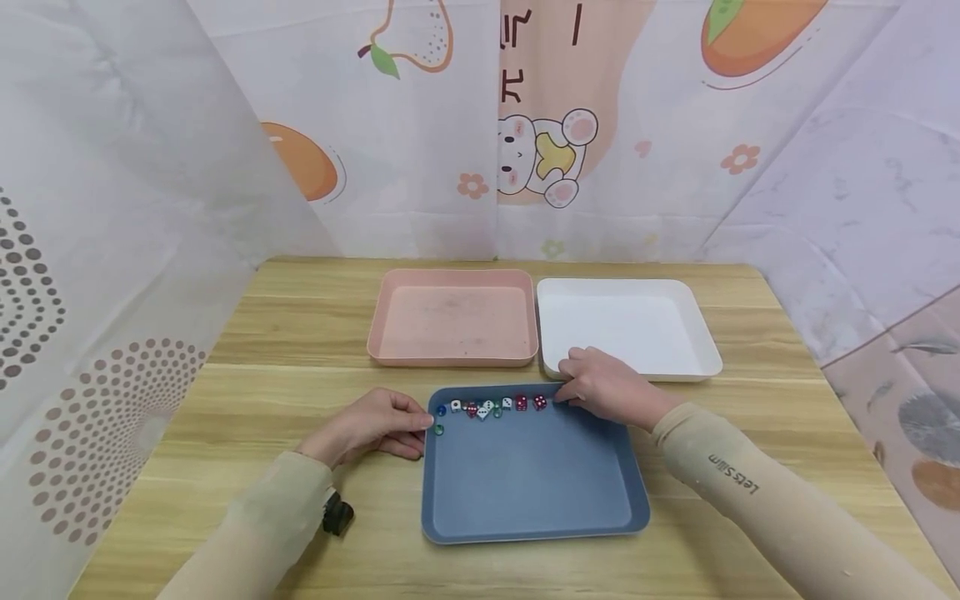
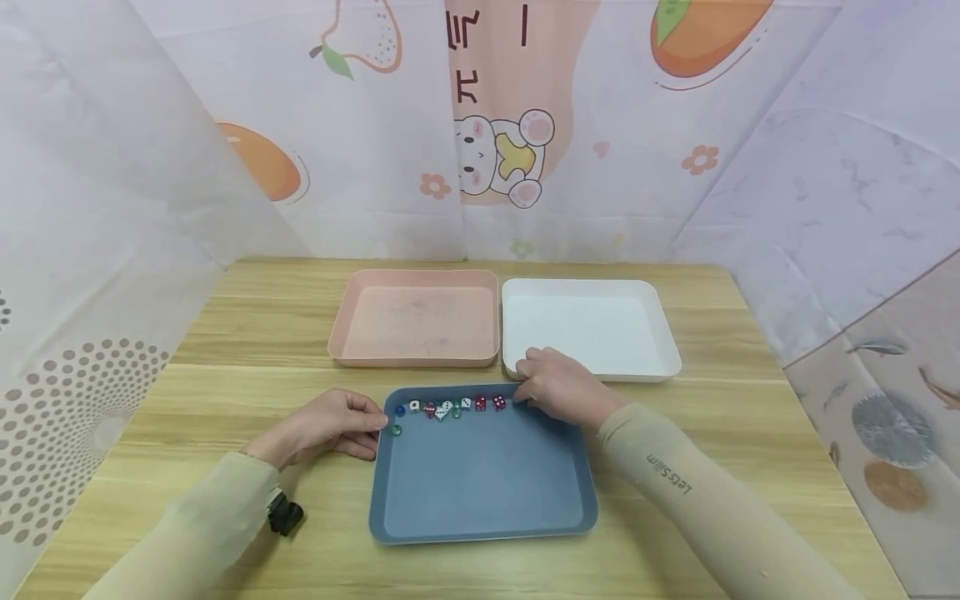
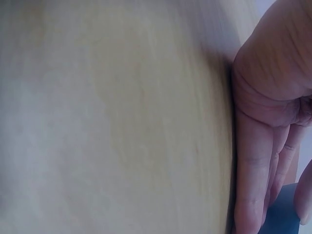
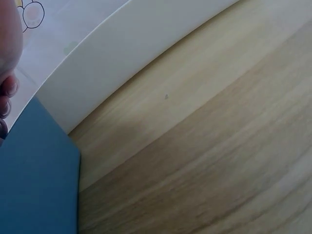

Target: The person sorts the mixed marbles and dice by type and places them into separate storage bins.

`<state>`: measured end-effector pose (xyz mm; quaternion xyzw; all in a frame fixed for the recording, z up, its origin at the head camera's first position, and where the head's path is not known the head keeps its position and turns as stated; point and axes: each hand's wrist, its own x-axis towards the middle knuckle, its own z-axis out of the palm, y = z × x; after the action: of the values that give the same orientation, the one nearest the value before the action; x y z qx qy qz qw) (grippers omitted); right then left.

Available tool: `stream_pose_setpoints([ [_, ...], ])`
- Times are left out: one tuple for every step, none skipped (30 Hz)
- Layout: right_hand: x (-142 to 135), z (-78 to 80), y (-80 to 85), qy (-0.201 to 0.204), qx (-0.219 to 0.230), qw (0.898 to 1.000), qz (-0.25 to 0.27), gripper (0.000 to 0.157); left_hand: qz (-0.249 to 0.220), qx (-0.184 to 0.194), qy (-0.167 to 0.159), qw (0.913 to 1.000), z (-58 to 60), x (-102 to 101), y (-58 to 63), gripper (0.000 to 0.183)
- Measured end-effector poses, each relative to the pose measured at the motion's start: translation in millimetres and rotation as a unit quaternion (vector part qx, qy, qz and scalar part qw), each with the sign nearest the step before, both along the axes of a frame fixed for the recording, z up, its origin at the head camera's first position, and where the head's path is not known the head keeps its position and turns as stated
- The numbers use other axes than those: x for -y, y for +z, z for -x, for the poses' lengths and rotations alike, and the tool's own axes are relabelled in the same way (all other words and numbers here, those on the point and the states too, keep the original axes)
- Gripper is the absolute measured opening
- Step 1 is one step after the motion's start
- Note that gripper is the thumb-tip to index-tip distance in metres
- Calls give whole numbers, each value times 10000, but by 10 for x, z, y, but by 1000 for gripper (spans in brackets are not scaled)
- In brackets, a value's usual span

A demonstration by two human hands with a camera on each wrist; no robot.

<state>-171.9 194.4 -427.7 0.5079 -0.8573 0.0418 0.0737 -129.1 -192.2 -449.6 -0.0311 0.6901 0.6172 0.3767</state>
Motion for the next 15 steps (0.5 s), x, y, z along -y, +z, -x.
stream_pose_setpoints([
  [-1, 0, -2, -9, 16, 10000, 8, 23, 1, 3, 1, 10000, 1, -1, 1, 30],
  [0, 0, -2, -8, 17, 10000, 11, 23, 1, 3, 2, 10000, 2, -2, 1, 30],
  [1, -1, -1, -4, 17, 10000, 14, 22, -1, 4, 6, 10000, 2, -2, 0, 30],
  [1, 1, 1, 8, 9, 10000, 19, 22, -2, 1, 7, 10000, 5, -3, 1, 30],
  [-1, 3, 3, 22, 3, 10000, 22, 22, -6, 4, 5, 10000, 6, -3, 1, 30],
  [-1, 5, 2, 34, 4, 10000, 27, 21, -14, 7, 4, 10000, 9, -2, 0, 30],
  [-2, 7, 4, 55, 12, 10000, 37, 21, -20, 6, -1, 10000, 10, -1, -1, 30],
  [-3, 10, 4, 68, 24, 10000, 43, 21, -25, 6, -3, 10000, 11, 1, -1, 30],
  [-6, 12, 5, 86, 39, 9999, 57, 20, -31, 4, -3, 10000, 11, 1, -1, 30],
  [-9, 15, 5, 100, 59, 9999, 74, 20, -36, 6, -6, 10000, 10, 2, 0, 30],
  [-12, 18, 3, 114, 86, 9999, 91, 20, -40, 2, -12, 10000, 10, 2, 0, 31],
  [-15, 20, 4, 124, 120, 9998, 118, 20, -45, 3, -12, 10000, 9, 2, 1, 31],
  [-18, 21, 9, 135, 171, 9997, 148, 19, -46, 7, -19, 10000, 7, 0, 0, 31],
  [-20, 22, 13, 131, 222, 9995, 171, 19, -46, 16, -22, 10000, 6, -1, 0, 31],
  [-22, 24, 23, 133, 280, 9993, 198, 18, -47, 23, -23, 10000, 4, -2, 0, 31],
])
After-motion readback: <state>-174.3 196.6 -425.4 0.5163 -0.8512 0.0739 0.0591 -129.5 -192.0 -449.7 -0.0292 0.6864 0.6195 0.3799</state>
